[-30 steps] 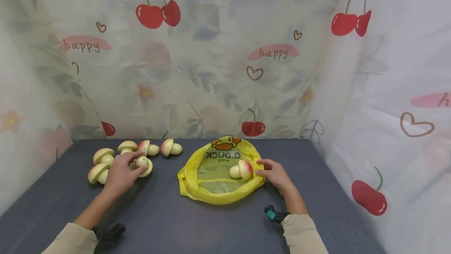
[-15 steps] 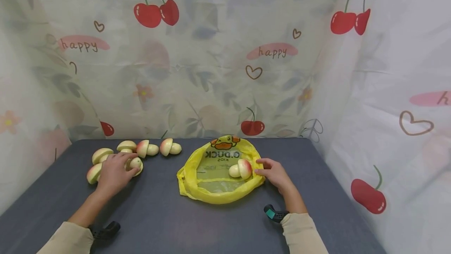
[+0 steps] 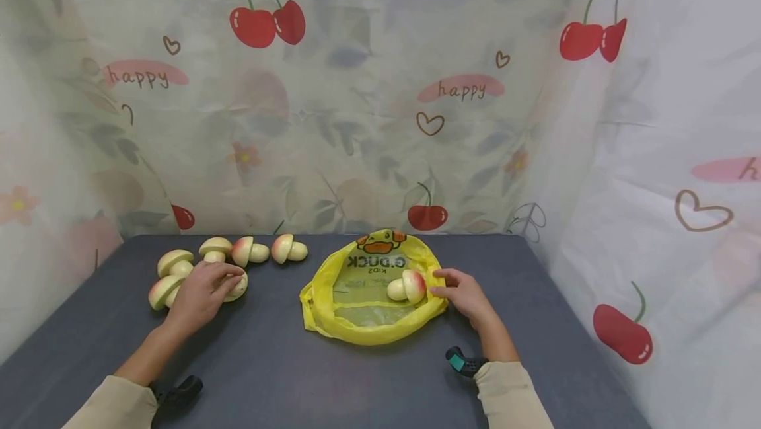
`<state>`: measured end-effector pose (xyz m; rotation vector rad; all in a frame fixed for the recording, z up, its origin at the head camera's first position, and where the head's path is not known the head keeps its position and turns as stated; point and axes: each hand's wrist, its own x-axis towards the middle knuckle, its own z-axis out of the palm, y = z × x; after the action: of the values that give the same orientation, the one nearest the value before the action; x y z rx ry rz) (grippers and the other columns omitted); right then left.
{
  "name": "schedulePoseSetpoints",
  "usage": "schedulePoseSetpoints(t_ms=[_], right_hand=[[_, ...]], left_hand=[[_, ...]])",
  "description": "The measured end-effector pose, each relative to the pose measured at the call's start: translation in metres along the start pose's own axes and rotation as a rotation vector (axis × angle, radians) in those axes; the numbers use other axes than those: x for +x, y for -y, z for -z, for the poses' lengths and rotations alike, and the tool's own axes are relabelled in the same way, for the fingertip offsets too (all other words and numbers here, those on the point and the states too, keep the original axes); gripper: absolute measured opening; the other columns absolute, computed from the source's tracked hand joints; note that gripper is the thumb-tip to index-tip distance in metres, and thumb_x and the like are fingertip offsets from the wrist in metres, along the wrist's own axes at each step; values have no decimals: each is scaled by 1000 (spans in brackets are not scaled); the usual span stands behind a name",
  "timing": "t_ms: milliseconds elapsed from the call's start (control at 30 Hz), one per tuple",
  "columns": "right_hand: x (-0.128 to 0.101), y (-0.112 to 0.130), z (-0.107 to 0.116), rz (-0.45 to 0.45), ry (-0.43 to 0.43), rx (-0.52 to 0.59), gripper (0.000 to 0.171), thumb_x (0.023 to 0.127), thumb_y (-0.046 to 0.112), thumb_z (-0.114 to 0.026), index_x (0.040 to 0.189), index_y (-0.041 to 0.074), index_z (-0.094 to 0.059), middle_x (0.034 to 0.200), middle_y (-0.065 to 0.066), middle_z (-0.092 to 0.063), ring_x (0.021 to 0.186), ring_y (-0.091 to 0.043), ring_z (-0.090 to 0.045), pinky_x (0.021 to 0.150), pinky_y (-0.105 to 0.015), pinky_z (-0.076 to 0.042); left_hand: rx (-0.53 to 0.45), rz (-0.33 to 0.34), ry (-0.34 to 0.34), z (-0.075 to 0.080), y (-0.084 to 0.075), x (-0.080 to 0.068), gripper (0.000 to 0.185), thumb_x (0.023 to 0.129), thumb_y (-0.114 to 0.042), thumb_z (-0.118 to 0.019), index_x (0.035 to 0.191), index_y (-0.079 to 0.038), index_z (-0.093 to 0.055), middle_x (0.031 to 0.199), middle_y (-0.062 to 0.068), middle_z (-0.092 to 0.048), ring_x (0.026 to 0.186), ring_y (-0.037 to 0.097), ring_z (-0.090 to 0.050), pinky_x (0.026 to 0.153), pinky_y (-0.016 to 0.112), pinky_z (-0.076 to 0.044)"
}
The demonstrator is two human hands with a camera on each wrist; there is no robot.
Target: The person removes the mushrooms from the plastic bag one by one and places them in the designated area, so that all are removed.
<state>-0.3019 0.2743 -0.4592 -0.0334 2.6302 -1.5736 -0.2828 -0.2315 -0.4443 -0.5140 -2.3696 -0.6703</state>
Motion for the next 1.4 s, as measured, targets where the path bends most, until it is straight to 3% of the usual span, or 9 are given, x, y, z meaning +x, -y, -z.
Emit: schedulePoseSetpoints(t_ms=[300,600,1100,1400], right_hand=[[0,-1,1,9,-2,7,50,90,25,-71,132,2,-57,141,-23,-48,131,-40,-39,106,-55,-31],[0,0,0,-1,-8,-9,50,90,25,-71,132,3,-57,140,-22,-48,129,-40,-41,104,-54,-34],[0,0,0,-2,0,9,49,90,24,-71,132,3,-57,140,-22,-48,128,-39,-42,103,-53,-35],[-1,1,0,-2,-3,19,49,90,23,-71,132,2,-57,141,-22,-47,130,-40,-40,105,-54,-34]], left_hand=[[-21,-50,-41,1,3,0,27,73,-13,-85,96,-6,-72,105,12,-65,100,36,-55,88,51,-38],[-26,29,118,-1,7,-2,42,76,-20,-84,112,-5,-68,116,15,-60,110,41,-50,90,57,-38],[118,26,112,5,22,2,48,71,-22,-87,112,-6,-68,112,17,-61,98,42,-54,83,57,-39],[151,19,118,5,28,4,49,70,-23,-87,113,-7,-69,113,17,-61,97,42,-55,80,57,-41]])
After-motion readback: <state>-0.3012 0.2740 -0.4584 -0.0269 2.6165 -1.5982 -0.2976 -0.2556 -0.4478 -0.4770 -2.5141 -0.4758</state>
